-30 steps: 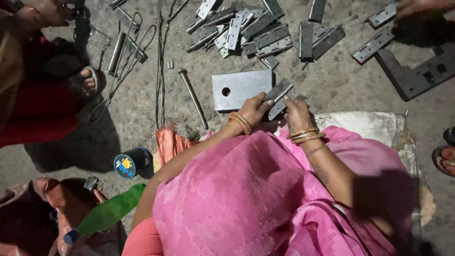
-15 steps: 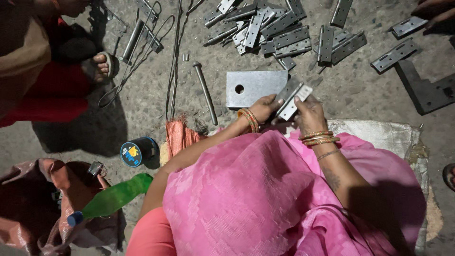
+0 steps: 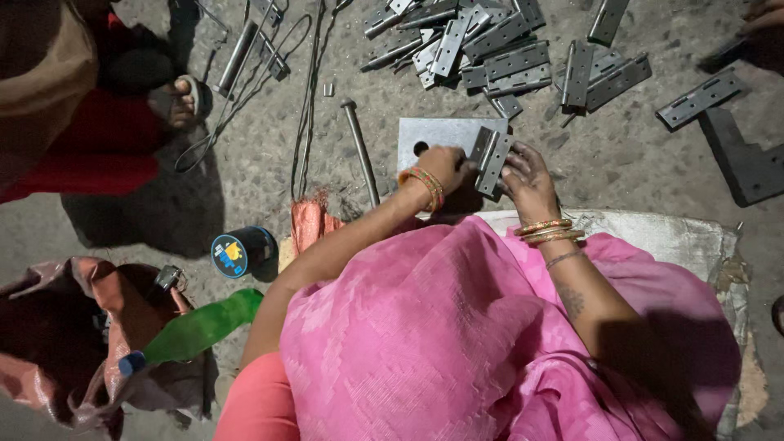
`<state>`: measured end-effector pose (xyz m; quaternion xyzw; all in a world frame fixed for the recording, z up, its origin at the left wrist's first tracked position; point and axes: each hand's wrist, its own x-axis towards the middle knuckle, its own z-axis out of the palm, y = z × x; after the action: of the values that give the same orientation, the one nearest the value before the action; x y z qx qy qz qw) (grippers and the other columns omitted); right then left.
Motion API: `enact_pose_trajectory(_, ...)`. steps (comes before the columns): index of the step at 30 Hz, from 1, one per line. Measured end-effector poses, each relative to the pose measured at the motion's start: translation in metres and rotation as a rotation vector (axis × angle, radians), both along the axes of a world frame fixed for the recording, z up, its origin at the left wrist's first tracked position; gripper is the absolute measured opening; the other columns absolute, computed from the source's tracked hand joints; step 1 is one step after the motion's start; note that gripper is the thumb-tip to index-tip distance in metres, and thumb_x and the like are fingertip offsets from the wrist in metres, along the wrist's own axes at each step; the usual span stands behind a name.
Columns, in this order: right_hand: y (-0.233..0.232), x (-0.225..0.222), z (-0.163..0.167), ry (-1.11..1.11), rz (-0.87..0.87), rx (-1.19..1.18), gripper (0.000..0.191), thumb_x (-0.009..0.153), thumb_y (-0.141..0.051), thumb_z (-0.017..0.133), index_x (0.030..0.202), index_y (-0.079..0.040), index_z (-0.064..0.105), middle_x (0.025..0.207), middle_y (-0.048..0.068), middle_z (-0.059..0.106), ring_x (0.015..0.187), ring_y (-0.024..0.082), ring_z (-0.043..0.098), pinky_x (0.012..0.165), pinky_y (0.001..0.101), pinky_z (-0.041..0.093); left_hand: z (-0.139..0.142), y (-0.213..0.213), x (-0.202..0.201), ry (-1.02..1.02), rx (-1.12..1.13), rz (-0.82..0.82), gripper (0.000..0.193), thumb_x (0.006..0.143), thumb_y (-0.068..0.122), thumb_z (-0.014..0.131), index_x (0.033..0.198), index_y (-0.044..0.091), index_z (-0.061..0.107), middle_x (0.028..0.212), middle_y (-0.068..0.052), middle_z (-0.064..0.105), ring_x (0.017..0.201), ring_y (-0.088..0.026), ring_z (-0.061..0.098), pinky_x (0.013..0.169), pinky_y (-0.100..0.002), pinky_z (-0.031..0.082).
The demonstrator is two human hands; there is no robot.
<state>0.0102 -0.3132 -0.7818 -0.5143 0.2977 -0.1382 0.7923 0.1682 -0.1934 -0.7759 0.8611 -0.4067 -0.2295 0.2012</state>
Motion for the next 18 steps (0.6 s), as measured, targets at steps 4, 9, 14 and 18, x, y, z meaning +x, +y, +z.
enact_pose_trajectory(4,0.004,-0.004,-0.005,0.055,-0.004,-0.356,0.050,0.096,0.005,0.061,0.144,-0.002,0.049,0.142,0.016,0.060,0.124,0.023,0.064,0.103,0.0341,0.055,0.015,-0.006,0.032,-0.167,-0.220,0.065,0.020,0.090,0.017,0.072,0.106,0.006,0.068,0.099,-0.025,0.072,0.091,-0.044,0.069,0.079,-0.052,0.056)
enact_pose_trajectory(9,0.004,-0.010,-0.007,0.107,-0.021,-0.197,0.043,0.098,0.001,0.061,0.140,-0.003,0.052,0.136,0.014,0.062,0.122,0.019,0.064,0.094,0.0312,0.061,0.032,-0.029,0.082,-0.475,-0.180,0.071,0.053,0.074,-0.002,0.075,0.123,-0.001,0.055,0.120,-0.025,0.061,0.104,-0.045,0.066,0.087,-0.048,0.057)
enact_pose_trajectory(14,-0.001,-0.019,-0.009,0.176,0.022,-0.183,0.042,0.098,-0.001,0.062,0.139,-0.003,0.054,0.135,0.013,0.063,0.116,0.020,0.066,0.089,0.0301,0.060,0.030,-0.068,0.102,-0.600,-0.127,0.081,0.065,0.076,-0.002,0.070,0.136,-0.002,0.047,0.125,-0.024,0.057,0.113,-0.043,0.061,0.086,-0.047,0.056)
enact_pose_trajectory(18,0.000,-0.022,-0.012,0.182,0.073,-0.170,0.042,0.098,-0.002,0.061,0.139,-0.004,0.051,0.131,0.013,0.065,0.111,0.019,0.068,0.088,0.0283,0.061,0.026,-0.082,0.108,-0.522,-0.075,0.120,0.049,0.092,-0.002,0.063,0.138,0.006,0.049,0.133,-0.022,0.057,0.114,-0.039,0.064,0.086,-0.048,0.058)
